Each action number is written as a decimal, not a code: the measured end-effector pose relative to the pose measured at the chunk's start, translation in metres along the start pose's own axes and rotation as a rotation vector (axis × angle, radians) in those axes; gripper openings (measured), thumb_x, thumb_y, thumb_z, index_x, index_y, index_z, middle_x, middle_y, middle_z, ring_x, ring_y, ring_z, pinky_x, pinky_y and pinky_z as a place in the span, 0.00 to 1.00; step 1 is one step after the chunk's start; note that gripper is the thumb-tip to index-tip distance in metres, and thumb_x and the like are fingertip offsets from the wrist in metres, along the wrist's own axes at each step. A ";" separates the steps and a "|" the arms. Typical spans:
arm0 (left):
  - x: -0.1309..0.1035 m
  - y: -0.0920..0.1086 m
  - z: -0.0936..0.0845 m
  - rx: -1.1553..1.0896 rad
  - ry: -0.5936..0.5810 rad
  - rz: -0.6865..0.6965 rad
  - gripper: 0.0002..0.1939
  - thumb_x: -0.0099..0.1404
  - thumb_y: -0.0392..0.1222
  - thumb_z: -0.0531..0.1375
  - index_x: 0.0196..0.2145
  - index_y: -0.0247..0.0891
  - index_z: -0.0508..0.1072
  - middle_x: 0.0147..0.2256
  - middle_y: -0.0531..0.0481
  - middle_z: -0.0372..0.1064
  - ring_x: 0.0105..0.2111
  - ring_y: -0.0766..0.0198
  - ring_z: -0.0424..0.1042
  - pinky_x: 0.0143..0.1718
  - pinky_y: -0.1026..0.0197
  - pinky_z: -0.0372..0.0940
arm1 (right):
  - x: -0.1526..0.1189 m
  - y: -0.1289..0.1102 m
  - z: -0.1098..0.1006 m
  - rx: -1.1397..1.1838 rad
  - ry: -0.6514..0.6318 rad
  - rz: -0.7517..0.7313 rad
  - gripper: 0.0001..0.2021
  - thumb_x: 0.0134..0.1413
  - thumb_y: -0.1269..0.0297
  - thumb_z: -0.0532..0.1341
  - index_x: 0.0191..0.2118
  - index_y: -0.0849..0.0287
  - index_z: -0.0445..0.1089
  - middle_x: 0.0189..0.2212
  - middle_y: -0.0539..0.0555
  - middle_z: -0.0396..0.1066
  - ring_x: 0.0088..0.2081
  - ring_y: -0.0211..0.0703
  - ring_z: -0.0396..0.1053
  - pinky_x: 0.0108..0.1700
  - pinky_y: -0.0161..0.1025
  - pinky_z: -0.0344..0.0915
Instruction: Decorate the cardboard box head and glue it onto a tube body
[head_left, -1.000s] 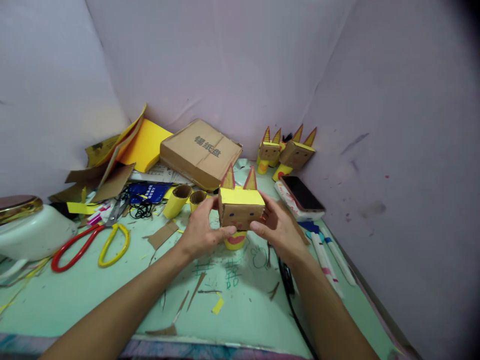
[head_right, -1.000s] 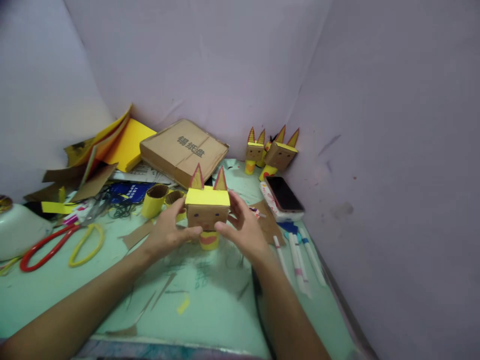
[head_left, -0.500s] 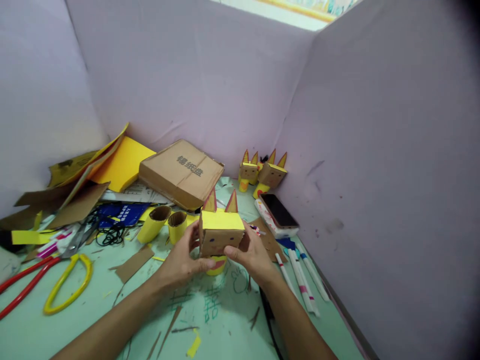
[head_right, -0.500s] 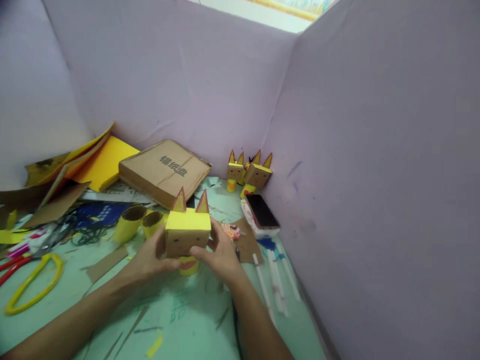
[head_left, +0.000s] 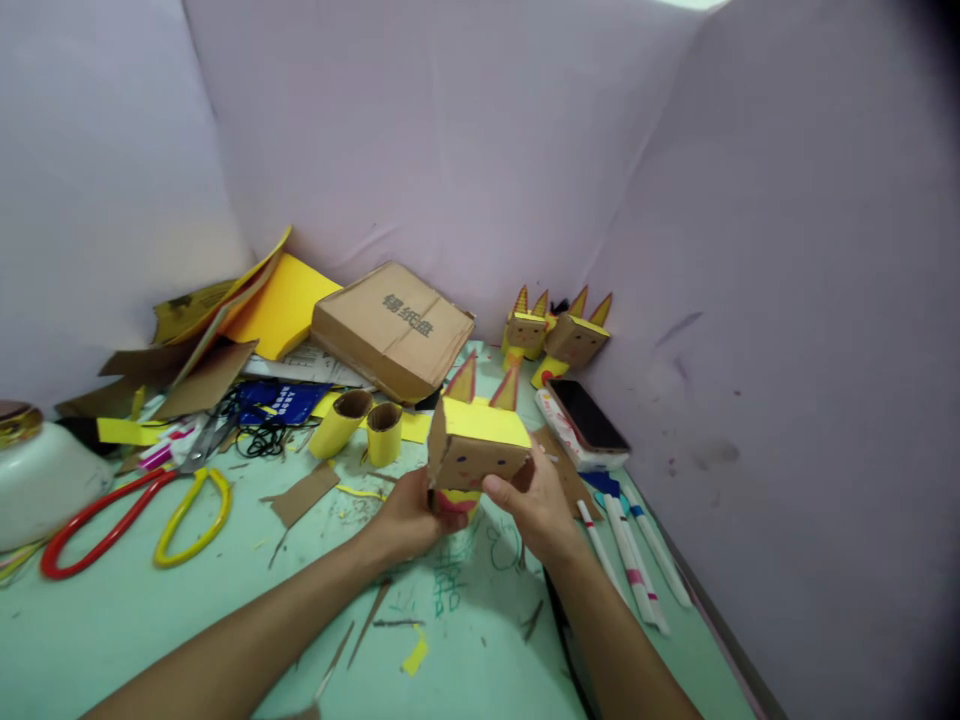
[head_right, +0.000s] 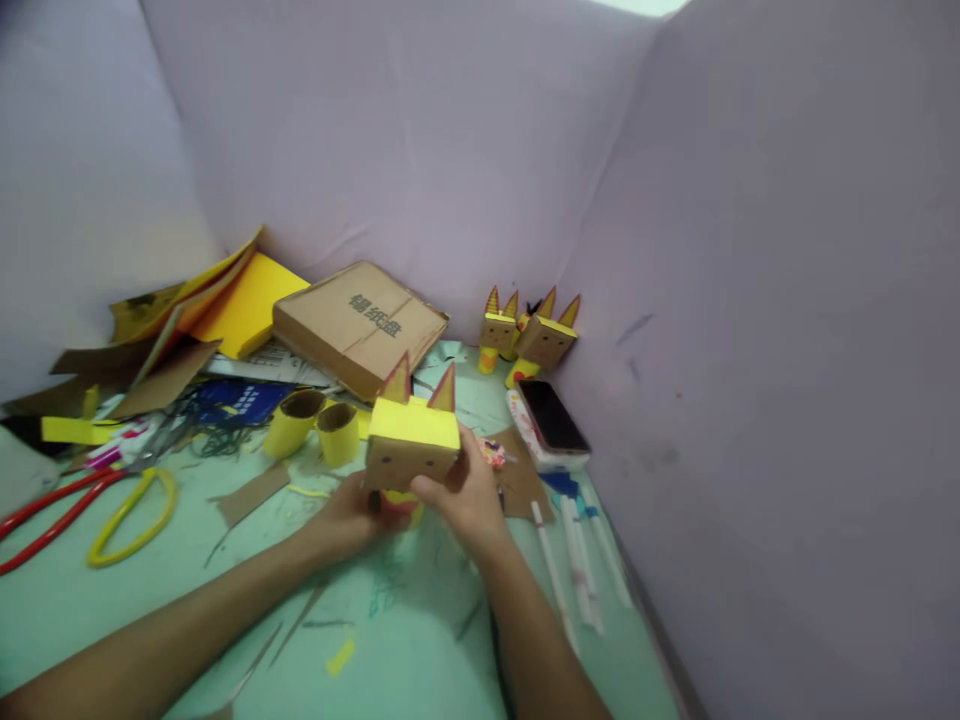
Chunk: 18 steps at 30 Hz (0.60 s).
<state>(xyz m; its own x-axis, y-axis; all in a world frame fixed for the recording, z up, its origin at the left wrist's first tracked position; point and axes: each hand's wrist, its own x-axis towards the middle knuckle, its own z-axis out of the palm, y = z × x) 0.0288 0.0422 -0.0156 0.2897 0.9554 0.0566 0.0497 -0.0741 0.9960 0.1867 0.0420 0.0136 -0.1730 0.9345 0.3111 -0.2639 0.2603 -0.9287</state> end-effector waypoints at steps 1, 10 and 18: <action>0.000 0.001 0.000 0.005 -0.009 0.006 0.17 0.45 0.31 0.65 0.36 0.35 0.78 0.37 0.49 0.80 0.41 0.49 0.75 0.43 0.52 0.69 | -0.001 0.000 0.000 0.003 0.008 -0.012 0.41 0.39 0.47 0.73 0.59 0.54 0.61 0.51 0.61 0.72 0.53 0.59 0.69 0.55 0.54 0.65; -0.004 0.002 0.000 0.027 -0.041 0.029 0.19 0.48 0.32 0.64 0.41 0.36 0.78 0.41 0.49 0.79 0.42 0.50 0.75 0.42 0.54 0.69 | -0.008 -0.002 -0.009 -0.133 -0.028 0.019 0.39 0.38 0.51 0.74 0.56 0.55 0.63 0.51 0.60 0.71 0.54 0.58 0.68 0.55 0.51 0.65; -0.003 0.008 -0.001 0.083 -0.028 -0.003 0.14 0.47 0.32 0.63 0.34 0.34 0.77 0.33 0.51 0.78 0.36 0.52 0.74 0.35 0.57 0.67 | -0.006 -0.005 -0.010 -0.220 -0.064 -0.007 0.40 0.41 0.49 0.72 0.59 0.56 0.61 0.52 0.61 0.70 0.54 0.59 0.67 0.55 0.51 0.63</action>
<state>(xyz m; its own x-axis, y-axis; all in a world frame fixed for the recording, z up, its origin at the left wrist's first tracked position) 0.0268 0.0387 -0.0077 0.3160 0.9474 0.0504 0.1296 -0.0958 0.9869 0.1986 0.0371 0.0147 -0.2335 0.9172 0.3230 -0.0534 0.3196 -0.9461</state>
